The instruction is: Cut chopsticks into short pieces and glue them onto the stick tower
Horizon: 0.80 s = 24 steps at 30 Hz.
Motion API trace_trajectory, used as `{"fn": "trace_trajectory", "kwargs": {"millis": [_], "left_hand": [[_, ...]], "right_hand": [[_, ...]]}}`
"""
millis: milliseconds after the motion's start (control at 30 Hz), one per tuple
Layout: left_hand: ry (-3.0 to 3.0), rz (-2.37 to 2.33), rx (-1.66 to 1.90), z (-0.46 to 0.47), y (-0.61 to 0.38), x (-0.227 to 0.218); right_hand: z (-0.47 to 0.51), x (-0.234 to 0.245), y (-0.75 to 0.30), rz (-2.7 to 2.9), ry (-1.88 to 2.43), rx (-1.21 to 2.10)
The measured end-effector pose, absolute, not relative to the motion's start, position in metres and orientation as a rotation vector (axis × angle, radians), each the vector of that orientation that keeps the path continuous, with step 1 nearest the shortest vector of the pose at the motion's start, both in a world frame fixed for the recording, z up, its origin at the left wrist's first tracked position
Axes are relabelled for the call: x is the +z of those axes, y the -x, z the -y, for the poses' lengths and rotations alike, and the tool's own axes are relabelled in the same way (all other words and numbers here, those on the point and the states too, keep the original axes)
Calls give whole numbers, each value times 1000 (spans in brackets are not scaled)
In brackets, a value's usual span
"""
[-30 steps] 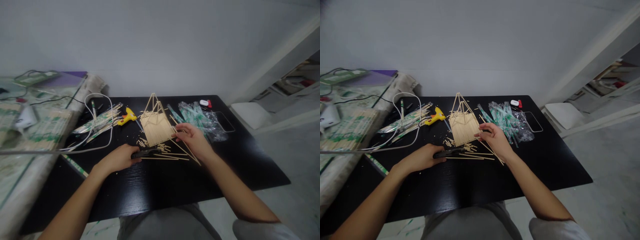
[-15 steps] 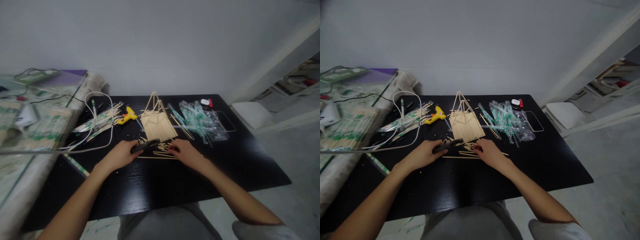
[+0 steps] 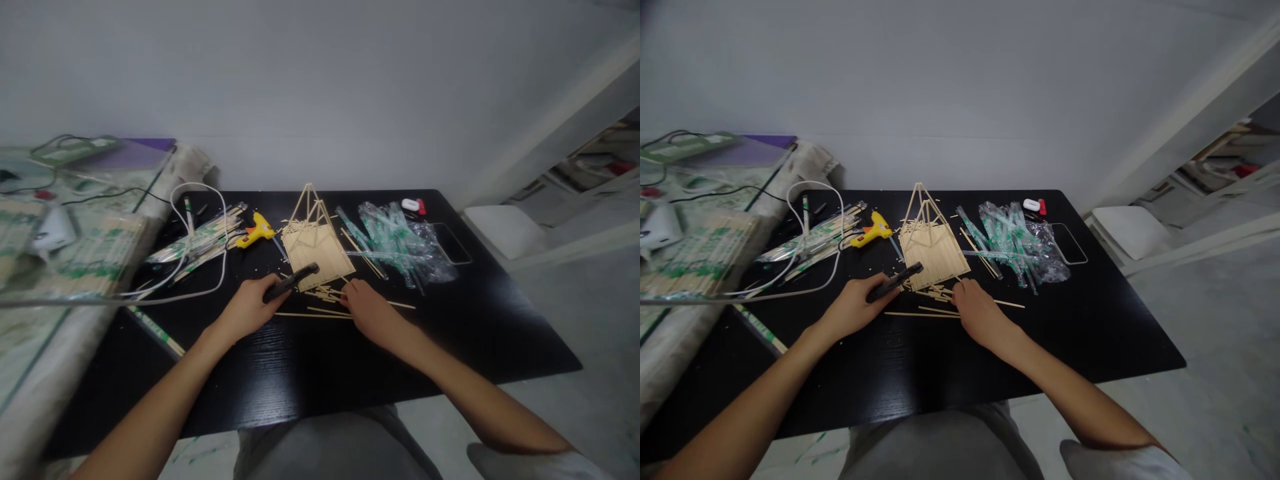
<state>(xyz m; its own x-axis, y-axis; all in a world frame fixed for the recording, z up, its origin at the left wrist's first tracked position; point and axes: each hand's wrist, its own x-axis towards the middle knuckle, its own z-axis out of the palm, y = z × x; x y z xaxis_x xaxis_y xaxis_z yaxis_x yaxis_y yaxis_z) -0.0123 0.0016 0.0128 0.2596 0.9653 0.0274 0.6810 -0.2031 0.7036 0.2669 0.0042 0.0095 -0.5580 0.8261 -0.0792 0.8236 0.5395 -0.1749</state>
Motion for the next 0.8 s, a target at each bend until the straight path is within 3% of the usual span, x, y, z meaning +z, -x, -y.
{"fn": "trace_trajectory", "kwargs": {"millis": [233,500,800], "left_hand": [[-1638,-1391,990,4,2,8],[-1412,-1374,1029,9,0,15],[-1404,-1340,1040,12,-5,14]], "right_hand": [[-1,44,-255,2506,1327,781],[1,51,-242,2201,1159,1357],[-9,47,-211,1806,1065,1606]]}}
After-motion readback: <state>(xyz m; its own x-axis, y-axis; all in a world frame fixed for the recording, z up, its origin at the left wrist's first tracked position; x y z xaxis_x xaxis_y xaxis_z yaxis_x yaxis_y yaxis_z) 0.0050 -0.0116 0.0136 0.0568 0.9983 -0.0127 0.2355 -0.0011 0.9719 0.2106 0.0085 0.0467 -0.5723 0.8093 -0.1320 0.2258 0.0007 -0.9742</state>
